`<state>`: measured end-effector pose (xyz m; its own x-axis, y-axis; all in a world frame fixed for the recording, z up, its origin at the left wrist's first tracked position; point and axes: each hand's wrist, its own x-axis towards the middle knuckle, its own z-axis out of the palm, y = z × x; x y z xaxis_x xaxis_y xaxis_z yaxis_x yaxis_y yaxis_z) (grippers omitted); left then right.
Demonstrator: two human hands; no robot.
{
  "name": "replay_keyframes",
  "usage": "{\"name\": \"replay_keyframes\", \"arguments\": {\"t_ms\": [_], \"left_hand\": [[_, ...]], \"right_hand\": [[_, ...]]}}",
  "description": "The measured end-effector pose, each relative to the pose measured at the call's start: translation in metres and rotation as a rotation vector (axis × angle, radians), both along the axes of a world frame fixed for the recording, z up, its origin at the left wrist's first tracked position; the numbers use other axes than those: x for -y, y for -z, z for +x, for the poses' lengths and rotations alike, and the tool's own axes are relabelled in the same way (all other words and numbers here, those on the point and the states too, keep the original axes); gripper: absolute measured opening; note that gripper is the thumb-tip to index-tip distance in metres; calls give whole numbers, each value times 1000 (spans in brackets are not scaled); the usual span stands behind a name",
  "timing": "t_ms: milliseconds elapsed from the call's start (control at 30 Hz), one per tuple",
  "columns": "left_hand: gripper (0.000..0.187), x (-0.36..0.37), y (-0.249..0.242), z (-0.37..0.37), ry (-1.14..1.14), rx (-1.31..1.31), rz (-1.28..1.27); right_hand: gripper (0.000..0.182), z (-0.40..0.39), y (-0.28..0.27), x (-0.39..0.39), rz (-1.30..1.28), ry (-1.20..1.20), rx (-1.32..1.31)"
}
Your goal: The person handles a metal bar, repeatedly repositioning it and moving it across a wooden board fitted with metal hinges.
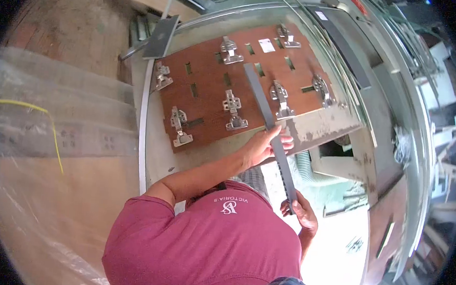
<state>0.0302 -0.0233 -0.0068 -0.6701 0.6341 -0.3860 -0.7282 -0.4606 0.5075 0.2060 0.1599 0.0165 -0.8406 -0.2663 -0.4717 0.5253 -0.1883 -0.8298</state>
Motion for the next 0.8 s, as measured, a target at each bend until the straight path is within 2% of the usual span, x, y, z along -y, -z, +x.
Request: {"name": "replay_keyframes", "arguments": {"t_ms": [100, 333, 400, 433, 533, 700, 800], "left_hand": [[46, -16, 7, -4, 53, 115, 35], [47, -37, 18, -2, 204, 108, 50], [47, -36, 17, -1, 212, 128, 31], [46, -37, 16, -1, 217, 127, 25], [45, -48, 5, -9, 256, 79, 45], [51, -95, -7, -36, 223, -61, 99], [53, -104, 0, -33, 180, -2, 47]], "right_hand": [[74, 8, -1, 4, -7, 18, 43], [71, 31, -3, 8, -13, 145, 73], [82, 32, -1, 9, 4, 106, 113], [82, 33, 1, 10, 4, 124, 111], [79, 34, 0, 15, -44, 159, 70], [50, 12, -9, 37, -57, 494, 13], [51, 5, -15, 43, -59, 540, 38]]}}
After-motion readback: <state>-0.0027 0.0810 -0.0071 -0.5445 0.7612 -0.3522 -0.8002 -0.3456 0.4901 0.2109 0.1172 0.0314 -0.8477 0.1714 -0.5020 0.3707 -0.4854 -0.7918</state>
